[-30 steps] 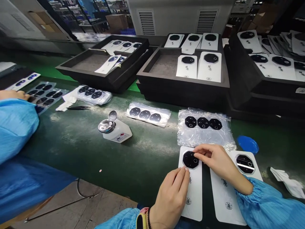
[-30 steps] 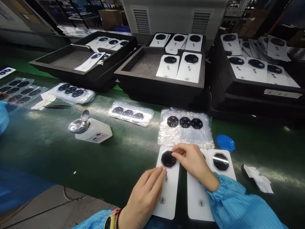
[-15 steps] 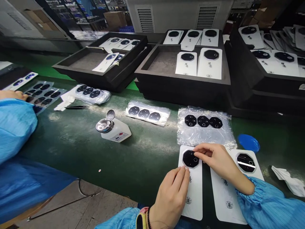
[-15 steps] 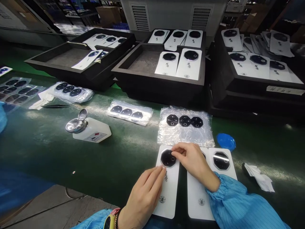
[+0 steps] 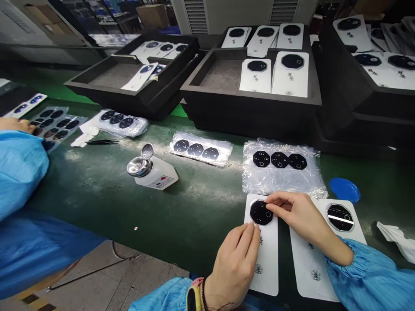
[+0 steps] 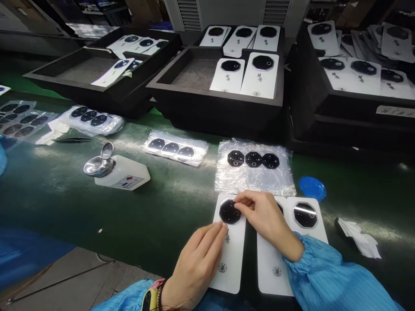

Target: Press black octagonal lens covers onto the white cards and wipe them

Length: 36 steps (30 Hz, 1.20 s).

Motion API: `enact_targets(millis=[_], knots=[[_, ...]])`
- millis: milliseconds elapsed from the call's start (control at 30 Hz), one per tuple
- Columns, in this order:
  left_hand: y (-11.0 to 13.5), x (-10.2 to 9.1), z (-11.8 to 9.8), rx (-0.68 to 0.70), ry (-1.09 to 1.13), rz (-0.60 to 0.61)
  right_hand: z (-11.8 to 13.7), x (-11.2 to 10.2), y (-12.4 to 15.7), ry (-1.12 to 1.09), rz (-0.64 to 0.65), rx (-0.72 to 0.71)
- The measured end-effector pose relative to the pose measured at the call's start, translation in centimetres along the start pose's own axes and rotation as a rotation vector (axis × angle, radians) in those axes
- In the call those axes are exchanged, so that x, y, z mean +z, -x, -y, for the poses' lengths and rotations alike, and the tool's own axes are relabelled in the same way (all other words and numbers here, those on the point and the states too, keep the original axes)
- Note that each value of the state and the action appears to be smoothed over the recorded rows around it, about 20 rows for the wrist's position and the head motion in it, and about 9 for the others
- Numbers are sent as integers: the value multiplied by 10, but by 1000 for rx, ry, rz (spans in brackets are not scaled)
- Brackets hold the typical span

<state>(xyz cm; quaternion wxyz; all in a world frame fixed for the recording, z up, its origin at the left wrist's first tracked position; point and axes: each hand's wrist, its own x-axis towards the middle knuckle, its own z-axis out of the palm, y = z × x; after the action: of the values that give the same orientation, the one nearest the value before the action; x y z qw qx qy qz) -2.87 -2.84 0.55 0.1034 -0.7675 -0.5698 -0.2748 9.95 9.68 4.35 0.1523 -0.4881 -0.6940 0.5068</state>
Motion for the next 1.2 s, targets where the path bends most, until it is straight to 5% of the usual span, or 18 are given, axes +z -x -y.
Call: enact_targets(millis=[1200], knots=[[2, -1, 1, 10, 10, 15, -1, 0, 1, 38, -27, -43]])
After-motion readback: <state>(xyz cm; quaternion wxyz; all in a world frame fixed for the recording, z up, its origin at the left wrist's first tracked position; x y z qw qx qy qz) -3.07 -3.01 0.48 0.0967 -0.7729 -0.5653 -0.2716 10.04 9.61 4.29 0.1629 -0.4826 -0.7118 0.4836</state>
